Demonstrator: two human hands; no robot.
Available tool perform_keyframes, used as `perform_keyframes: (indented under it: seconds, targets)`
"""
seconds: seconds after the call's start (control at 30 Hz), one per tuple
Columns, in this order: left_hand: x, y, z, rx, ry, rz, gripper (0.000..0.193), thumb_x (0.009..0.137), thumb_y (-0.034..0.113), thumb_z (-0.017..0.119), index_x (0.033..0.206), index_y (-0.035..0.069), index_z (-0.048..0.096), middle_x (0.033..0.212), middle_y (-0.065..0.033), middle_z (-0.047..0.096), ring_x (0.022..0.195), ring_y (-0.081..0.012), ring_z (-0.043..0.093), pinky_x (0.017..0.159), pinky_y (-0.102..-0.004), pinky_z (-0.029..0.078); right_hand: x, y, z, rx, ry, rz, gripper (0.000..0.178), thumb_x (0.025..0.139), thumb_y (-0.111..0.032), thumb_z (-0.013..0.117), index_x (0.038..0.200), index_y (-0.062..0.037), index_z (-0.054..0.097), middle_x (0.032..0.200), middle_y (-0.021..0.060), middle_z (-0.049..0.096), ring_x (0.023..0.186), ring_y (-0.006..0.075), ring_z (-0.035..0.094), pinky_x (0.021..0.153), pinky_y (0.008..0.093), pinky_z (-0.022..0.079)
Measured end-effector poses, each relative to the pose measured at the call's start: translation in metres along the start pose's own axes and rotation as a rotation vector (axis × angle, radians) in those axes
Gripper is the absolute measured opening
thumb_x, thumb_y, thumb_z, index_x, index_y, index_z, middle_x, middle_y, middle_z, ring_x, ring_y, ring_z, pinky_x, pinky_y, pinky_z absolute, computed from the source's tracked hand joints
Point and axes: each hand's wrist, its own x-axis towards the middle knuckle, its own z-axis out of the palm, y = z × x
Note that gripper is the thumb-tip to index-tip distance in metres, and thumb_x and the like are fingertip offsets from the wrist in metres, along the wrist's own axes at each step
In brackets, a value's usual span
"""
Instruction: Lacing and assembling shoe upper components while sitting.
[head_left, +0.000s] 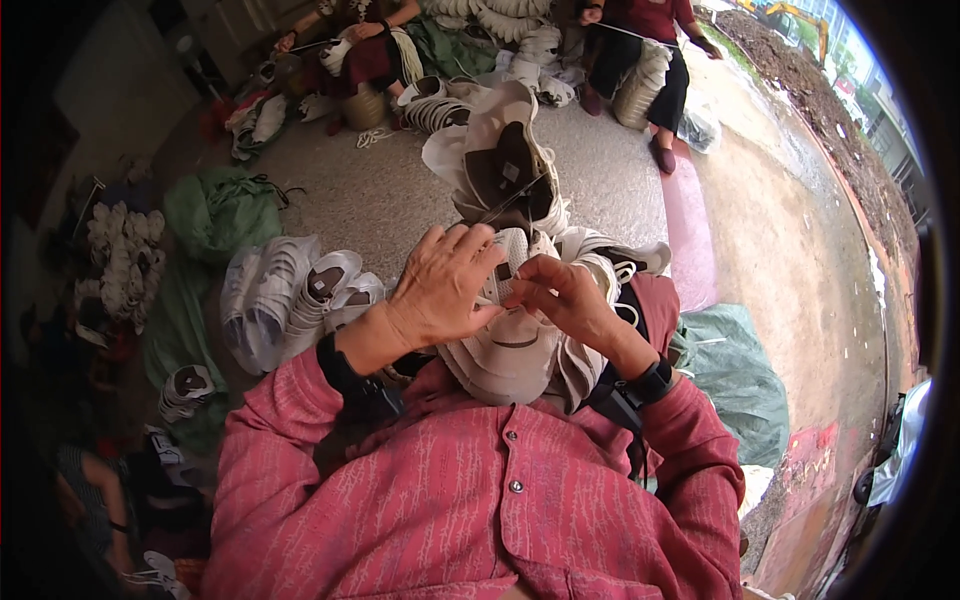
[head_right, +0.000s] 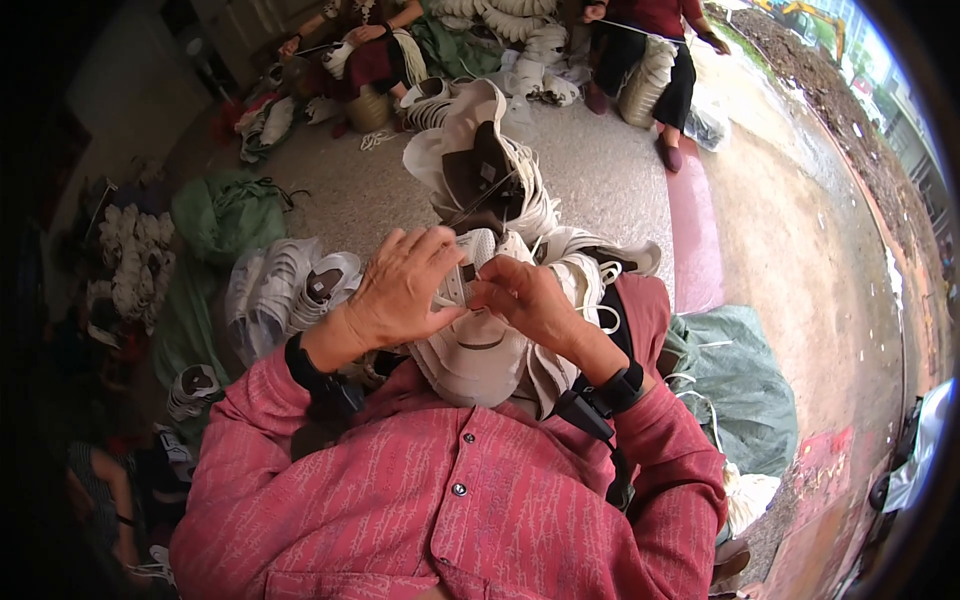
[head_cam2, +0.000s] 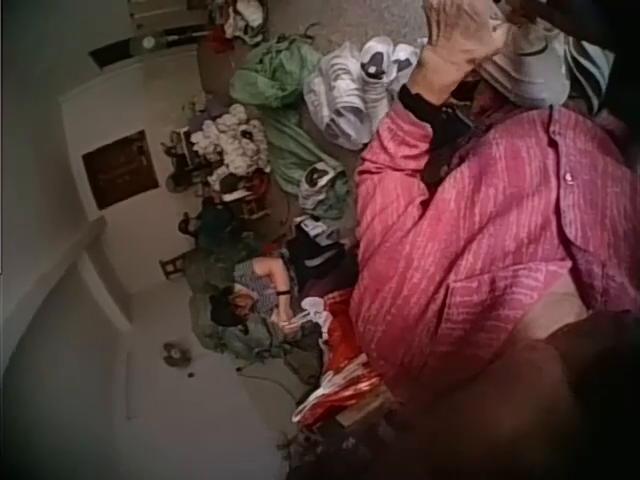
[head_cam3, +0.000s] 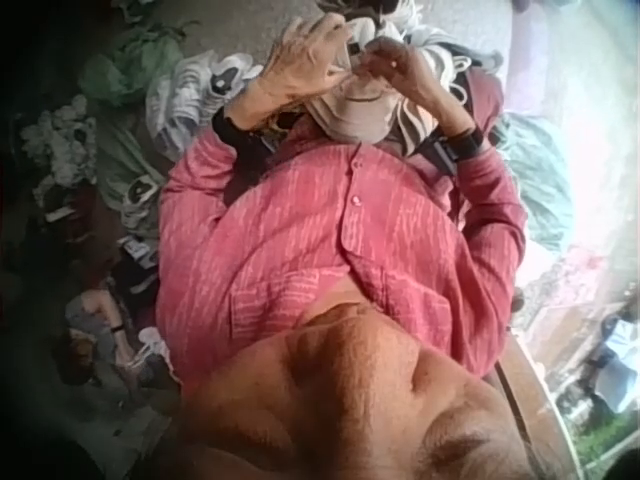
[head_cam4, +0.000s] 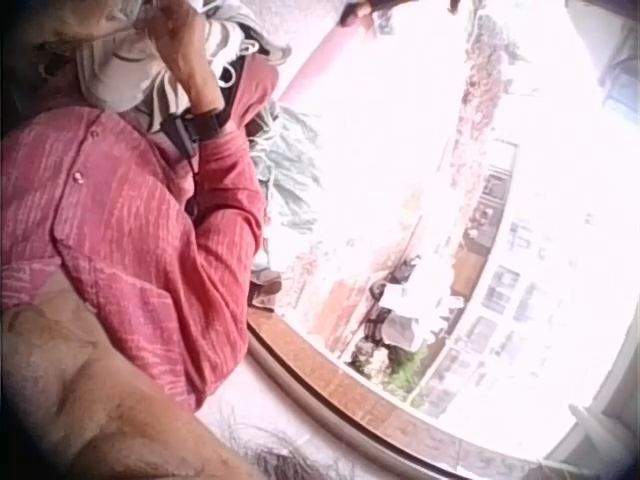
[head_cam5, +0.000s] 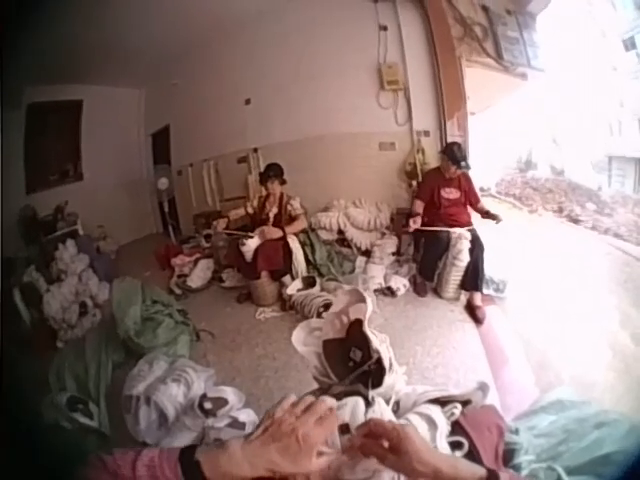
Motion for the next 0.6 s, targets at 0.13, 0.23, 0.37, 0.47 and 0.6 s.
perform_keyframes:
  seconds: [0.13,0.23,0.37,0.47,0.6]
  targets:
    - [0.005,-0.021,-0.005,-0.261,-0.202,0.026,0.044,0.068,0.030,0.079,0.099,0.007,0.057,0.104,-0.0096,0.053,0.101,-0.0287,0.060,0.079,-0.0399,0.048,0.011,-0.002,-0.003,-0.198,0.008,-0.161,0.012,0.093,-0.009,0.062,0.101,0.0000,0.062,0.088,0.0103,0.066,0.076,0.0169,0.062,0.069,0.0299,0.049]
    - [0.007,-0.036,-0.005,-0.419,-0.404,-0.022,0.043,0.067,0.028,0.080,0.098,0.007,0.057,0.100,-0.0087,0.053,0.099,-0.0305,0.059,0.079,-0.0405,0.048,0.020,-0.013,-0.003,-0.230,-0.041,-0.124,0.012,0.091,-0.005,0.062,0.102,-0.0002,0.063,0.089,0.0115,0.064,0.077,0.0173,0.062,0.068,0.0306,0.050]
    - [0.000,-0.040,0.003,-0.586,-0.363,0.007,0.038,0.067,0.022,0.079,0.093,0.006,0.056,0.098,-0.0091,0.053,0.092,-0.0301,0.058,0.075,-0.0405,0.047,0.034,-0.014,-0.010,-0.304,-0.239,-0.102,0.014,0.091,-0.007,0.062,0.103,-0.0024,0.064,0.084,0.0074,0.066,0.073,0.0140,0.065,0.066,0.0301,0.051]
    - [-0.010,-0.039,0.016,-0.730,-0.288,-0.089,0.033,0.067,0.015,0.077,0.088,0.004,0.054,0.095,-0.0080,0.051,0.085,-0.0261,0.055,0.073,-0.0362,0.045,0.044,-0.024,-0.011,-0.339,-0.406,-0.057,0.014,0.092,-0.008,0.062,0.104,-0.0029,0.066,0.083,0.0066,0.066,0.072,0.0118,0.065,0.065,0.0290,0.052]
    - [-0.016,-0.038,0.019,-0.871,-0.247,-0.125,0.028,0.067,0.010,0.074,0.085,0.003,0.052,0.090,-0.0062,0.049,0.081,-0.0217,0.051,0.071,-0.0325,0.043,0.055,-0.021,-0.012,-0.269,-0.535,0.103,0.016,0.094,-0.010,0.062,0.107,-0.0048,0.068,0.080,0.0024,0.066,0.070,0.0089,0.064,0.065,0.0262,0.053]
